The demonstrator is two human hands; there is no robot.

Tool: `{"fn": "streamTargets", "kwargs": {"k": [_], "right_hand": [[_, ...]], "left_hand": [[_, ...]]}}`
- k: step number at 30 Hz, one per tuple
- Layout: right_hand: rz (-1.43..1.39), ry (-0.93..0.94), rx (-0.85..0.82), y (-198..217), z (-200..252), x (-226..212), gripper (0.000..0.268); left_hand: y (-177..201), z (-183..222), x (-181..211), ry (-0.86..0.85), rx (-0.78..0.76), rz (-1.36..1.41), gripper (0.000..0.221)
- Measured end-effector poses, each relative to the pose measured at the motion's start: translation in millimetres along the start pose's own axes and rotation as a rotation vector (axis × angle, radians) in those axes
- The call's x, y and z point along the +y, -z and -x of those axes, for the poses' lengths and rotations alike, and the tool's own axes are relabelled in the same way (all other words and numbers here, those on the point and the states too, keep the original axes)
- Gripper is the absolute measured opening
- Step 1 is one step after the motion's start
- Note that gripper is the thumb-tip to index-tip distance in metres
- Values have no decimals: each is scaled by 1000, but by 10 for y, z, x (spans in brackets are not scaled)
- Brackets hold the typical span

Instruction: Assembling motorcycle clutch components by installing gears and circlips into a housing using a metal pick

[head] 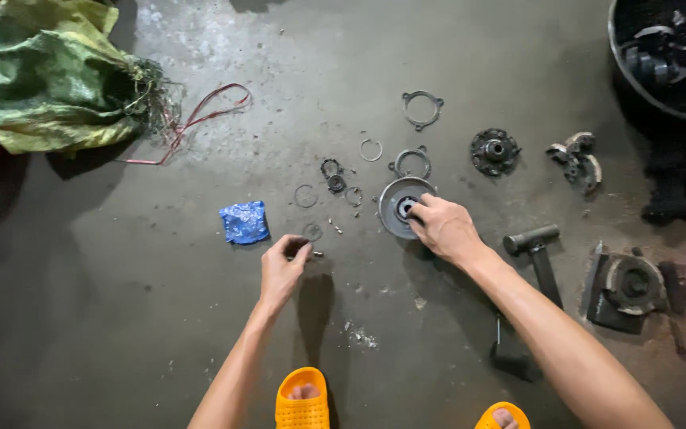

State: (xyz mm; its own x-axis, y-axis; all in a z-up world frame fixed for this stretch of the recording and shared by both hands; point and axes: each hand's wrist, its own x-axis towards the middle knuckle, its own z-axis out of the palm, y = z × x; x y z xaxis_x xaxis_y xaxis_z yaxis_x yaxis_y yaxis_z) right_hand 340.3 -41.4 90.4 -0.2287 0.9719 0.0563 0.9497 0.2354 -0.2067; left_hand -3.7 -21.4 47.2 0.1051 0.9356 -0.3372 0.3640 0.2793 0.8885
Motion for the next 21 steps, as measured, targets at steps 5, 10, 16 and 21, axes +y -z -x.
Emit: {"fn": "streamTargets", "kwargs": {"k": [5, 10, 16, 21], "right_hand": [[41, -37, -84, -20, -58, -8, 14], [85, -189, -278, -236, -151, 99, 19], [-11, -385, -405, -33, -307, -23, 19], [-100, -444, -393, 258, -369, -85, 23]], "left_hand": [[151, 107, -154, 20, 35, -94, 18], [74, 150, -61, -334, 6, -484, 12], [-163, 33, -370, -544, -32, -810, 13], [-220, -80, -531, -568, -30, -865, 8]]}}
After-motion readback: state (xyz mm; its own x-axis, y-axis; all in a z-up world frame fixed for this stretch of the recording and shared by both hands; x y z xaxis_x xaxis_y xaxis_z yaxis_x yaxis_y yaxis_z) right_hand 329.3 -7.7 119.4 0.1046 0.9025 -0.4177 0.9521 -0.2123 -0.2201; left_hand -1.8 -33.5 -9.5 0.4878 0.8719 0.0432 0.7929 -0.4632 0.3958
